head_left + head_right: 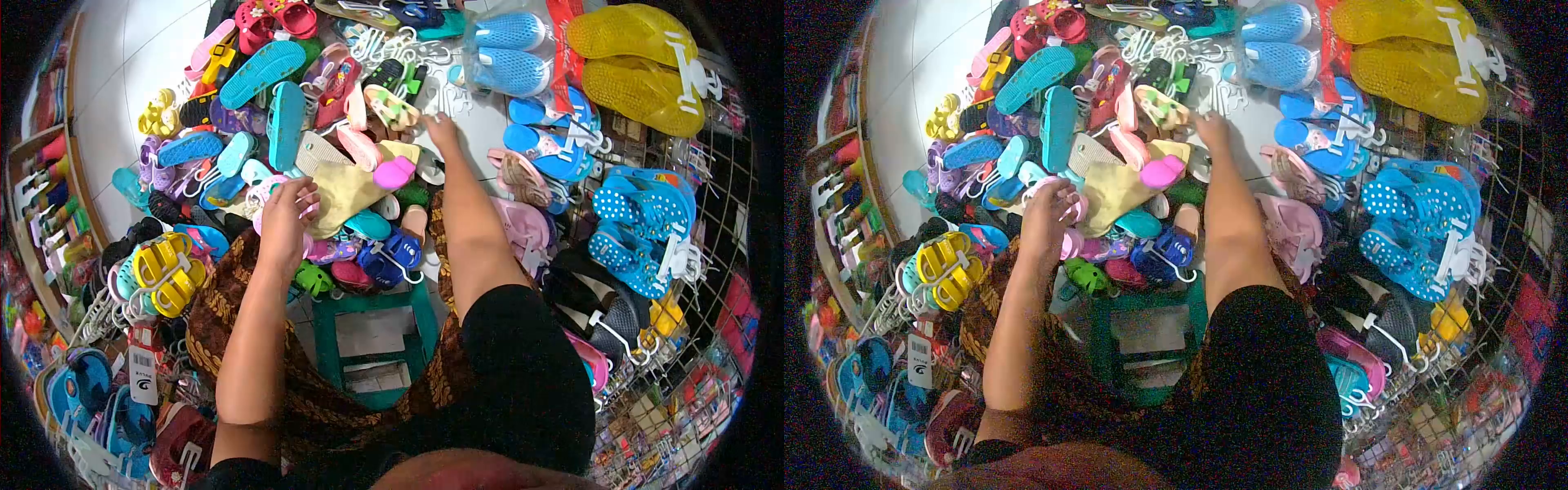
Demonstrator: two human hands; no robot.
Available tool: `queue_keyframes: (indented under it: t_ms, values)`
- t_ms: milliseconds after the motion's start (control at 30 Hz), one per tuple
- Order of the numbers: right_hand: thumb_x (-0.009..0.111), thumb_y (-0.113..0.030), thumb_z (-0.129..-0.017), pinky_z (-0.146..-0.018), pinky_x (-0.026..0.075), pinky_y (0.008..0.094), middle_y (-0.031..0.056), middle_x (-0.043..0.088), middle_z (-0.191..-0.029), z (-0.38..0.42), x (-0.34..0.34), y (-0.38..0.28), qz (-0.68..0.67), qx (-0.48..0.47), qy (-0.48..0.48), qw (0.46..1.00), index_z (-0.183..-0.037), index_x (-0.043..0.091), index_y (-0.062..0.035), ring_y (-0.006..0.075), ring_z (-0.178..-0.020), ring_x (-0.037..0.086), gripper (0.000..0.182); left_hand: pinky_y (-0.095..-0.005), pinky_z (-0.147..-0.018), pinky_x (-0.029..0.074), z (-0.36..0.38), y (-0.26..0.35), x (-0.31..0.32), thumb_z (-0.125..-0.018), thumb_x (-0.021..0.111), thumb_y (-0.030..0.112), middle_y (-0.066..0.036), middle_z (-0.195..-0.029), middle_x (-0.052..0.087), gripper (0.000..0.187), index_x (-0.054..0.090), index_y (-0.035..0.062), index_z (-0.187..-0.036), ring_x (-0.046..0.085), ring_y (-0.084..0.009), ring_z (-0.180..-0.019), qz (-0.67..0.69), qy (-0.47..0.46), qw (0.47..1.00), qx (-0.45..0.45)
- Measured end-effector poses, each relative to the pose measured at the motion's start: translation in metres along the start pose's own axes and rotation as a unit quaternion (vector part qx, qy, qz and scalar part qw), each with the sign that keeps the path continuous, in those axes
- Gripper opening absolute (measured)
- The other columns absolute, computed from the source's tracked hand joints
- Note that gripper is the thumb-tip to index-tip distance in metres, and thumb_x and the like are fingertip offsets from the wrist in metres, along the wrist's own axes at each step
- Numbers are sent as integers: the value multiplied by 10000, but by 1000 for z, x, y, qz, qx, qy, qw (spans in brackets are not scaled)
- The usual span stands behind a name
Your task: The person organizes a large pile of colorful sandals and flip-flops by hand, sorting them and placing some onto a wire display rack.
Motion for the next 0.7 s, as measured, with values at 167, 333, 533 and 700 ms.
queue_keyframes:
  t_ms: [167, 333, 533, 700]
  values:
    - [584, -304, -788, -1001, 382, 431, 241, 500, -1262, -1, -44, 5, -14, 121, 232, 965, -1308, 429, -43, 386, -1166, 488, 601, -271, -730, 423, -2, 3, -8, -902, 526, 246, -45, -973, 581, 253, 560, 37, -1041, 552, -131, -854, -8, 14, 1000, -2]
    - [583, -380, -735, -1099, 250, 427, 211, 289, -1446, -75, -64, 7, 94, 151, 141, 974, -1423, 257, -85, 359, -1349, 254, 816, -290, -783, 427, 0, 7, -19, -894, 533, 268, -36, -1002, 576, 273, 555, 54, -1061, 552, -144, -891, -10, 11, 1000, -10]
    - [631, -454, -721, -1076, 292, 421, 257, 421, -1352, -116, -42, -4, 199, 0, 88, 976, -1374, 364, -46, 390, -1276, 380, 815, -285, -770, 420, 2, 6, -19, -901, 535, 254, -25, -973, 591, 232, 573, 56, -1016, 554, -129, -871, -9, 18, 1000, -22]
    - [623, -370, -732, -1091, 197, 509, 195, 351, -1427, -65, 0, -29, 179, -38, 67, 981, -1447, 168, -117, 405, -1321, 299, 884, -283, -772, 426, 1, 6, -17, -907, 525, 245, -41, -980, 587, 237, 570, 47, -1029, 556, -139, -885, 2, 8, 1000, -21]
Point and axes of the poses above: each hand's wrist, its own z-axis away from the middle knuckle, its own x-axis out of the palm, y = z × x, the point moved 2 cm from there along -z, towards the middle knuckle
